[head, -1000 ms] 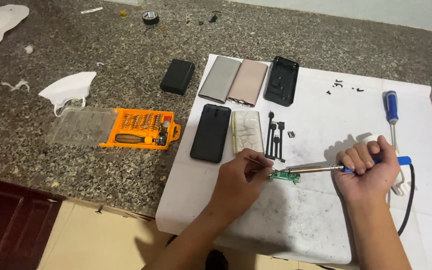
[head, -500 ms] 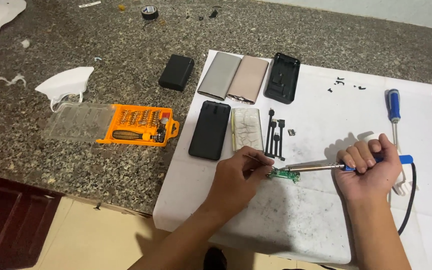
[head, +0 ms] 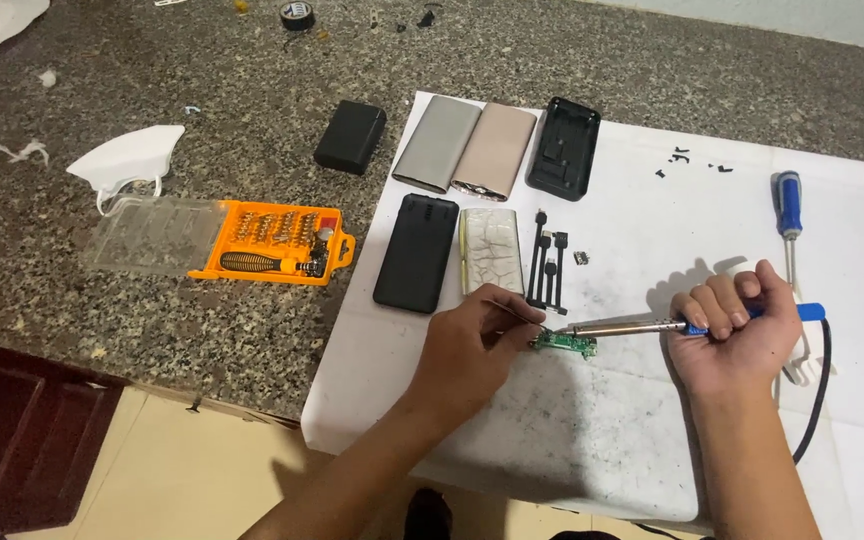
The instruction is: The person is using a soldering iron to repair or modify a small electronic circuit board on a repair bench.
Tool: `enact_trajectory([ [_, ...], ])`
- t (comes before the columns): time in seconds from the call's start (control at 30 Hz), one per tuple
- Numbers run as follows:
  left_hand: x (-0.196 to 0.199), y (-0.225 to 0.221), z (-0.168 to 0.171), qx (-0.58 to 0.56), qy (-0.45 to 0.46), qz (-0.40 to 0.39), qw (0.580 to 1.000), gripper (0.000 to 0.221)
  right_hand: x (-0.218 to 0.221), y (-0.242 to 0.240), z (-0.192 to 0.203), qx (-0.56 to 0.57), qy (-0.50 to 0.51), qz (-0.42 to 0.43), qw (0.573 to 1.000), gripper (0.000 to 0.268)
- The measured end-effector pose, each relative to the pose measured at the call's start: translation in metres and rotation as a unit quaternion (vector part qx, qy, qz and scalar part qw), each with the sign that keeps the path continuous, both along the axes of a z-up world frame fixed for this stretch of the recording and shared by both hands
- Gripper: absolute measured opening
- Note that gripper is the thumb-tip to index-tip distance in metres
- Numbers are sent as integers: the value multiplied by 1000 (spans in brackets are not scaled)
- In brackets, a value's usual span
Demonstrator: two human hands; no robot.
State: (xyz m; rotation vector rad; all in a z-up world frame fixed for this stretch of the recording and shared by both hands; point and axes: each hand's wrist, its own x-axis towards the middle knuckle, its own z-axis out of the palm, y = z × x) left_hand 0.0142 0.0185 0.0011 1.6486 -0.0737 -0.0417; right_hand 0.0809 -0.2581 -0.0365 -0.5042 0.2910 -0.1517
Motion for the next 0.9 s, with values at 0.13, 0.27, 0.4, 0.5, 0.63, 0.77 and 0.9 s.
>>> enact_trajectory([
  [0.13,0,0,0,1,-5,-2,1000,12,-1,4,4,-11,14,-12,1000,35],
  [0.27,0,-1,-2,15,-31,-2,999,13,-1,3,3,3,0,1,1000,34],
  [0.4,1,-1,-5,31,-52,-2,998,14,1,4,4,-1,1,3,1000,34],
  [0.5,-1,-2,-1,16,-28,1,999,11,3,9,11,5,14,4,1000,33],
  [0.63,0,-3,-1,31,-42,2,999,11,13,8,17,-24,20,16,999,32],
  [0.77,1,-3,-1,24,-30,2,999,11,42,-6,27,-79,7,52,996,30],
  [0.9,0,-2,3,38,-22,4,999,11,75,-3,37,-89,-6,178,980,36],
])
